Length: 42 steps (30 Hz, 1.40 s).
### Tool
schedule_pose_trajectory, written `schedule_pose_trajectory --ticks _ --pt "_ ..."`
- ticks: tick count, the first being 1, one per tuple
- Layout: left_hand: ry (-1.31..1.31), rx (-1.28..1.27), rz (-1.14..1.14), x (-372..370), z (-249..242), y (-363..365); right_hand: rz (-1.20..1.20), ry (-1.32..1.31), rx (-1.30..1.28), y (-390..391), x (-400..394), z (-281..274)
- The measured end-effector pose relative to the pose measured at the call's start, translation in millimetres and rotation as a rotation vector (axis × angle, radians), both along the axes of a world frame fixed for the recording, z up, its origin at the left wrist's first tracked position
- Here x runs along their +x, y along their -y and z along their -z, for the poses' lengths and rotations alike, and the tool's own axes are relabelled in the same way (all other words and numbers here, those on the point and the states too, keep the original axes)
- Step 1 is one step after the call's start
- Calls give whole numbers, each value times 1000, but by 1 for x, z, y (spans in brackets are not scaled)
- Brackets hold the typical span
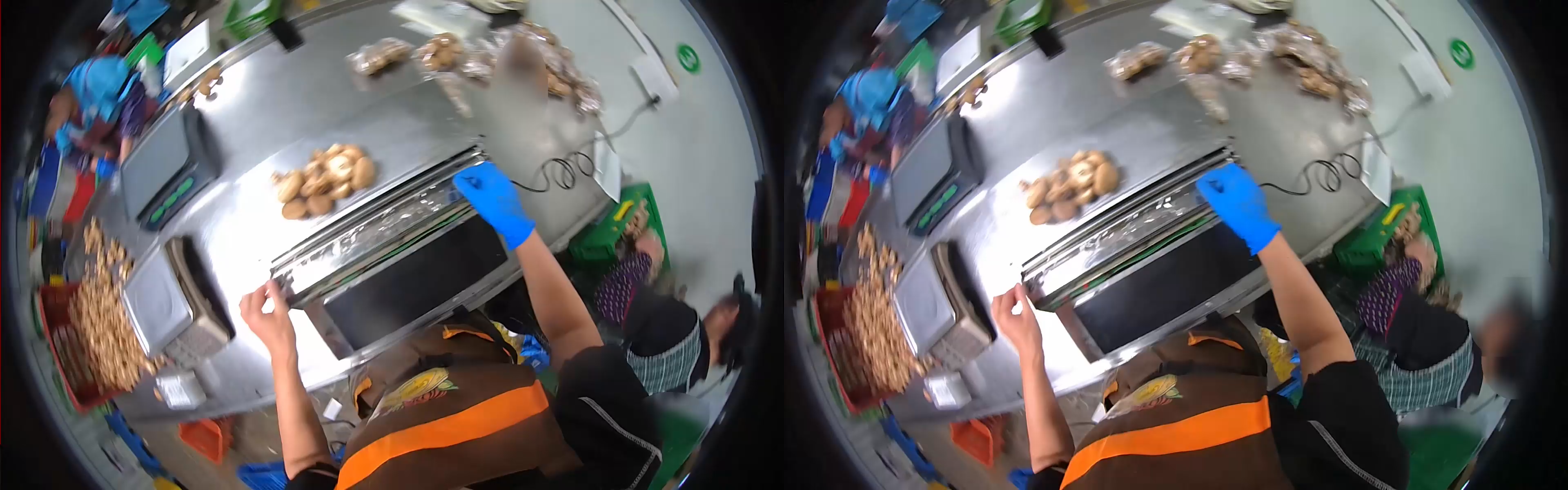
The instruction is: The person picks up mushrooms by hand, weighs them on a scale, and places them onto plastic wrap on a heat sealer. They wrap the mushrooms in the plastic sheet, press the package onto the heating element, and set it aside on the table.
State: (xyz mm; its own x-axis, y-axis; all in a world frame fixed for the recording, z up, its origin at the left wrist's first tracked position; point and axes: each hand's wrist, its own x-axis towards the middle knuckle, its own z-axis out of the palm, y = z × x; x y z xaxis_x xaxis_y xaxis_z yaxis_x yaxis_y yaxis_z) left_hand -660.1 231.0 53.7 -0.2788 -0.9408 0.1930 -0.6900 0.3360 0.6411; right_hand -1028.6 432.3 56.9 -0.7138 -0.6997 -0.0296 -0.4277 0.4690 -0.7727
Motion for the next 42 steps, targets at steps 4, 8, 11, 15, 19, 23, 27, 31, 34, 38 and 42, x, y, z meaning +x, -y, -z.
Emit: schedule_pose_trajectory --ticks 4,8,11,15,19,23,27,31,34,38,42 --pt "273 -91 55 -23 -9 -10 -113 -181 489 33 19 -32" --pt "313 -86 132 -39 -9 -3 -112 -224 466 49 28 -2" --pt "-132 358 -27 -41 -18 1 -91 310 18 36 9 8" --pt "-905 1819 -221 -29 -35 8 -33 1680 153 30 10 -11" --pt "-1412 1670 216 1 -93 28 -271 1629 -301 32 -17 -51" --pt "-1607 937 561 -30 -136 79 -122 1427 -689 106 -33 -128" --pt "-967 346 370 -117 -75 145 -375 898 -542 217 -39 -74" --pt "-154 287 526 -124 4 149 -273 1031 -156 226 -51 4" --pt "-193 439 630 -115 -8 133 -345 1040 -99 206 -46 13" --pt "119 48 829 -112 -10 117 -365 895 106 213 -40 -13" --pt "145 -7 772 -112 -23 108 -544 775 417 219 -51 -29"
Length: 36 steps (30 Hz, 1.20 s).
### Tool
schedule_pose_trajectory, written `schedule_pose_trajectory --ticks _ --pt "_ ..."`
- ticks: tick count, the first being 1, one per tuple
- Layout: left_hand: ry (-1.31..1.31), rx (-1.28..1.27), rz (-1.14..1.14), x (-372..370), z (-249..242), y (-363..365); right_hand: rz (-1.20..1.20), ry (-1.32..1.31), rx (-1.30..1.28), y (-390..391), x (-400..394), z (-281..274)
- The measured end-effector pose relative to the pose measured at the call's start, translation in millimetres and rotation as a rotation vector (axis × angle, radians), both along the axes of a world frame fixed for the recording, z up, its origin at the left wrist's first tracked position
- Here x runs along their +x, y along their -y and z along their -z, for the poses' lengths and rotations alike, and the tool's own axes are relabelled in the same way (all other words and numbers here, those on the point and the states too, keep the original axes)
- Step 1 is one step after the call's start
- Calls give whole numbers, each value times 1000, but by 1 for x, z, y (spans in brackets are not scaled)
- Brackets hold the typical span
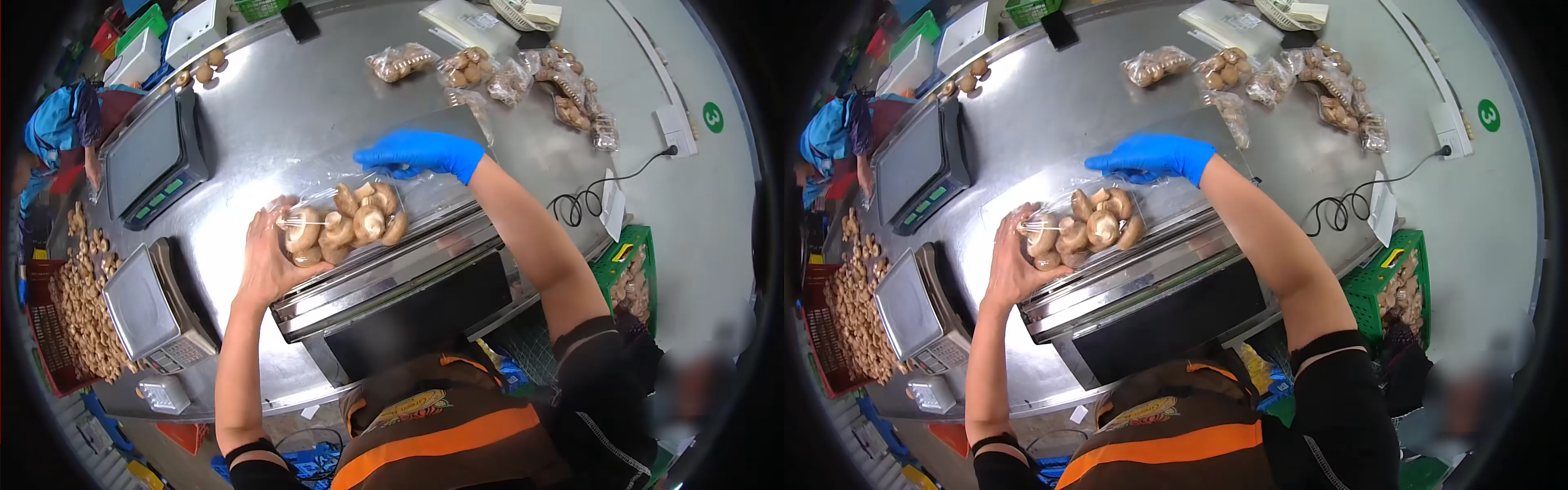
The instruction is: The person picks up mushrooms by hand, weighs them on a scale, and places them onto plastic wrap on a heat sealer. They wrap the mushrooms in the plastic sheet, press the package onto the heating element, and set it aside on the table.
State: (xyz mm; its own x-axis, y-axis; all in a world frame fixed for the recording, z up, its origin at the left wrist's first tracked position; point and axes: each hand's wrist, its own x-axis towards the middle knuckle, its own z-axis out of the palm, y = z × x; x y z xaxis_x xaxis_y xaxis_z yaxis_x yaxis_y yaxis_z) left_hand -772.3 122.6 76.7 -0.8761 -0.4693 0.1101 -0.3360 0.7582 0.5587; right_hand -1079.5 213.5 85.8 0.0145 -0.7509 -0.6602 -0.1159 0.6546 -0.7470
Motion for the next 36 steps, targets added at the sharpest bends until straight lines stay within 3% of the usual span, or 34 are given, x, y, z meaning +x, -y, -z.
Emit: schedule_pose_trajectory --ticks 1,2,4,7,9,11,13,15,17,19,21,23,24,25,30,31,32,36 --pt "99 22 -64 1 -2 -2 -179 -128 98 -1 -1 -9" --pt "116 8 -91 1 -1 -4 -174 -135 96 -5 -1 -12" --pt "60 10 -89 2 2 -3 -402 -236 -90 -17 -1 -17" --pt "13 0 -93 3 3 0 -413 -164 -165 -25 -17 -7" --pt "46 270 -111 4 1 5 -385 -208 -154 -33 -15 -3" --pt "123 419 -106 5 -12 19 -231 -269 -235 -42 -10 2" --pt "-158 1022 -254 6 -23 28 -165 -237 -244 -47 -10 11" --pt "-82 974 -239 14 -15 36 -85 -205 -253 -51 -7 19" --pt "190 987 -60 20 -9 34 -29 -245 -315 -54 -6 23" --pt "240 905 -81 25 -13 22 41 -287 -425 -61 3 30" --pt "212 1036 -226 34 -4 20 106 -332 -527 -69 20 39" --pt "141 1021 -200 42 15 14 362 -746 -781 -75 48 46" --pt "14 1053 -310 39 17 6 398 -679 -574 -77 60 35" --pt "-114 1081 -416 36 17 -1 412 -689 -568 -80 69 27" --pt "-233 900 -620 38 1 -55 675 -549 -589 -128 102 21" --pt "-265 1034 -624 46 -4 -68 726 -489 -580 -144 109 24" --pt "-265 1076 -673 55 -14 -85 835 -103 -315 -160 121 -2" --pt "-56 957 -622 90 -27 -139 660 16 -156 -214 140 -13"
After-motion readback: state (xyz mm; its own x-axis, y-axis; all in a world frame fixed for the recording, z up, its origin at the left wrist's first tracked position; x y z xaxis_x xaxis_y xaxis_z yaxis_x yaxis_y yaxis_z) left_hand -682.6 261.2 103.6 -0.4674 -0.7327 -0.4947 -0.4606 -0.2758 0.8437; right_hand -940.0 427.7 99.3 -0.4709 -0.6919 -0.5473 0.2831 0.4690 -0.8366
